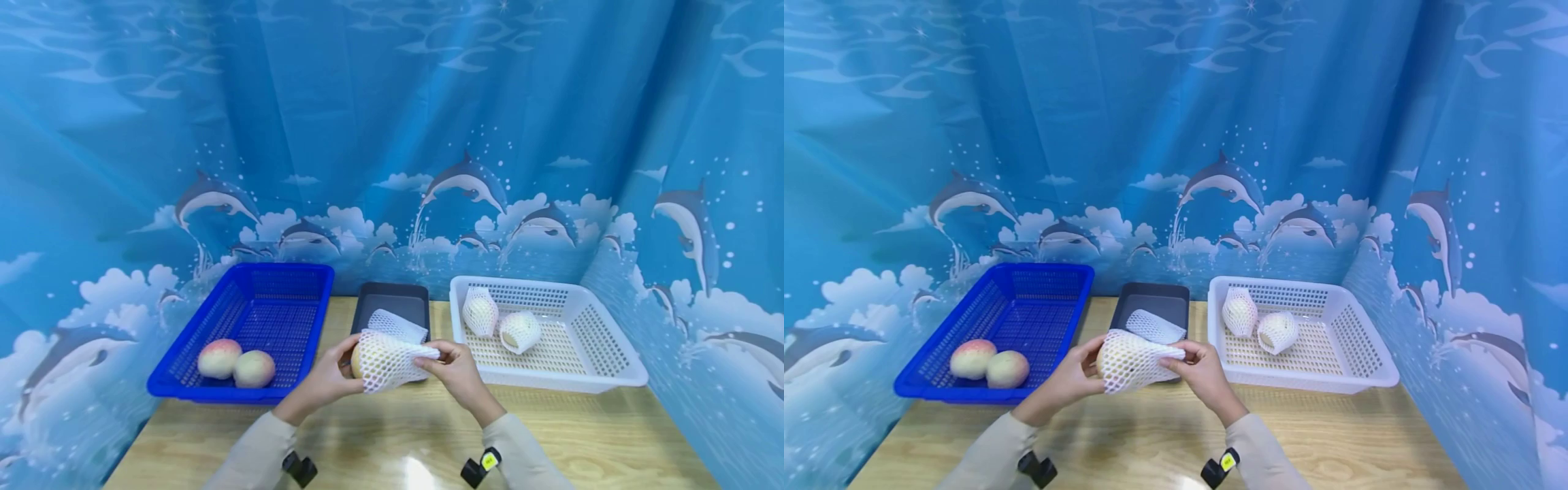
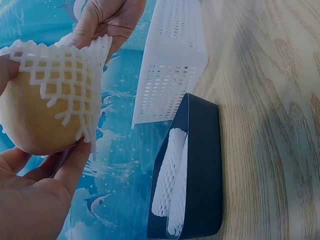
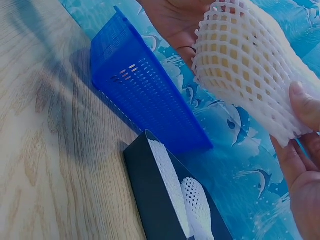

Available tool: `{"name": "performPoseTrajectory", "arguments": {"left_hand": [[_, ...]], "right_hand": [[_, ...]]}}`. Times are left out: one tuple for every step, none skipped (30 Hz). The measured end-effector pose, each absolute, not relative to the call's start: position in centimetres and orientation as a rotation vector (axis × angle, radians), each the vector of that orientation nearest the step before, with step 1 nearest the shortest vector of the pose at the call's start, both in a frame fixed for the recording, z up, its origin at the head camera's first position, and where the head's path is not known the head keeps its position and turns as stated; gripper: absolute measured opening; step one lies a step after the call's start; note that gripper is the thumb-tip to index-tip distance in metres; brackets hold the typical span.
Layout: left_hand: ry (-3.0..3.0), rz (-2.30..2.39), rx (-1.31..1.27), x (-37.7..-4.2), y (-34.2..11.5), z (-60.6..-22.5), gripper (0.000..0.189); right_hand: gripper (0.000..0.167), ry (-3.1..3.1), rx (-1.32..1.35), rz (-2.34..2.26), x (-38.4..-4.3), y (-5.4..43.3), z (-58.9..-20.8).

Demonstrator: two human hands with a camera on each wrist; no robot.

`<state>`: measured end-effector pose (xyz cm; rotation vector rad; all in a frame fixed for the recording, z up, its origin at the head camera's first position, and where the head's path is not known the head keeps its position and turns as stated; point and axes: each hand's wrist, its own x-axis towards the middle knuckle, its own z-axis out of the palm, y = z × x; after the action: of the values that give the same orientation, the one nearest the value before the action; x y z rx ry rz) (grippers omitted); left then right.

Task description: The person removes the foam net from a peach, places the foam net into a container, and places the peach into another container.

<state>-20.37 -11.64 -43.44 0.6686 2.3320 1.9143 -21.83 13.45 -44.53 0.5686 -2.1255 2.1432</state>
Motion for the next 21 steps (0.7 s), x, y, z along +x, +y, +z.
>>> {"name": "performPoseTrajectory", "arguments": {"left_hand": [[2.343, 1.904, 0.647, -20.4, -11.7, -43.4, 0.081], [2.353, 1.892, 0.622, -20.4, -11.7, -43.4, 0.081], [2.361, 1.883, 0.606, -20.4, -11.8, -43.4, 0.082], [2.365, 1.880, 0.591, -20.4, -11.8, -43.4, 0.082], [2.363, 1.877, 0.575, -20.3, -11.9, -43.4, 0.082], [2.358, 1.876, 0.571, -20.3, -12.0, -43.4, 0.082], [2.352, 1.879, 0.567, -20.3, -12.1, -43.4, 0.082], [2.341, 1.885, 0.567, -20.3, -12.2, -43.4, 0.082], [2.330, 1.892, 0.576, -20.3, -12.2, -43.3, 0.081], [2.315, 1.901, 0.583, -20.3, -12.3, -43.3, 0.081], [2.307, 1.904, 0.591, -20.3, -12.4, -43.3, 0.081], [2.302, 1.904, 0.601, -20.3, -12.4, -43.3, 0.081], [2.298, 1.908, 0.605, -20.3, -12.5, -43.2, 0.081], [2.299, 1.910, 0.610, -20.3, -12.5, -43.2, 0.081], [2.304, 1.913, 0.619, -20.4, -12.6, -43.2, 0.081], [2.305, 1.917, 0.623, -20.4, -12.7, -43.2, 0.080], [2.309, 1.920, 0.630, -20.4, -12.8, -43.2, 0.080], [2.310, 1.928, 0.640, -20.4, -12.9, -43.2, 0.079], [2.310, 1.937, 0.650, -20.4, -13.0, -43.2, 0.077], [2.309, 1.945, 0.659, -20.4, -13.1, -43.2, 0.076], [2.302, 1.951, 0.674, -20.4, -13.2, -43.2, 0.075]], "right_hand": [[0.031, -2.122, 0.565, 2.146, -21.8, 13.4, -44.5], [0.032, -2.118, 0.560, 2.151, -21.8, 13.4, -44.5], [0.033, -2.117, 0.554, 2.154, -21.9, 13.4, -44.5], [0.034, -2.112, 0.550, 2.162, -21.9, 13.4, -44.6], [0.035, -2.108, 0.548, 2.169, -21.9, 13.4, -44.6], [0.036, -2.105, 0.545, 2.174, -21.9, 13.5, -44.6], [0.037, -2.104, 0.542, 2.179, -21.9, 13.5, -44.6], [0.037, -2.104, 0.536, 2.183, -21.9, 13.5, -44.6], [0.037, -2.104, 0.533, 2.186, -22.0, 13.5, -44.6], [0.038, -2.104, 0.530, 2.187, -22.0, 13.6, -44.6], [0.037, -2.106, 0.528, 2.185, -22.0, 13.6, -44.6], [0.037, -2.109, 0.523, 2.182, -22.0, 13.6, -44.7], [0.036, -2.114, 0.517, 2.175, -22.1, 13.7, -44.7], [0.034, -2.121, 0.510, 2.166, -22.1, 13.8, -44.7], [0.033, -2.127, 0.502, 2.159, -22.1, 13.8, -44.7], [0.031, -2.136, 0.490, 2.145, -22.2, 13.8, -44.7], [0.029, -2.147, 0.472, 2.132, -22.3, 13.9, -44.7], [0.028, -2.158, 0.451, 2.119, -22.3, 13.9, -44.6], [0.027, -2.168, 0.429, 2.109, -22.4, 13.9, -44.6], [0.026, -2.177, 0.407, 2.098, -22.4, 14.0, -44.6], [0.026, -2.186, 0.384, 2.091, -22.5, 14.0, -44.6]]}}
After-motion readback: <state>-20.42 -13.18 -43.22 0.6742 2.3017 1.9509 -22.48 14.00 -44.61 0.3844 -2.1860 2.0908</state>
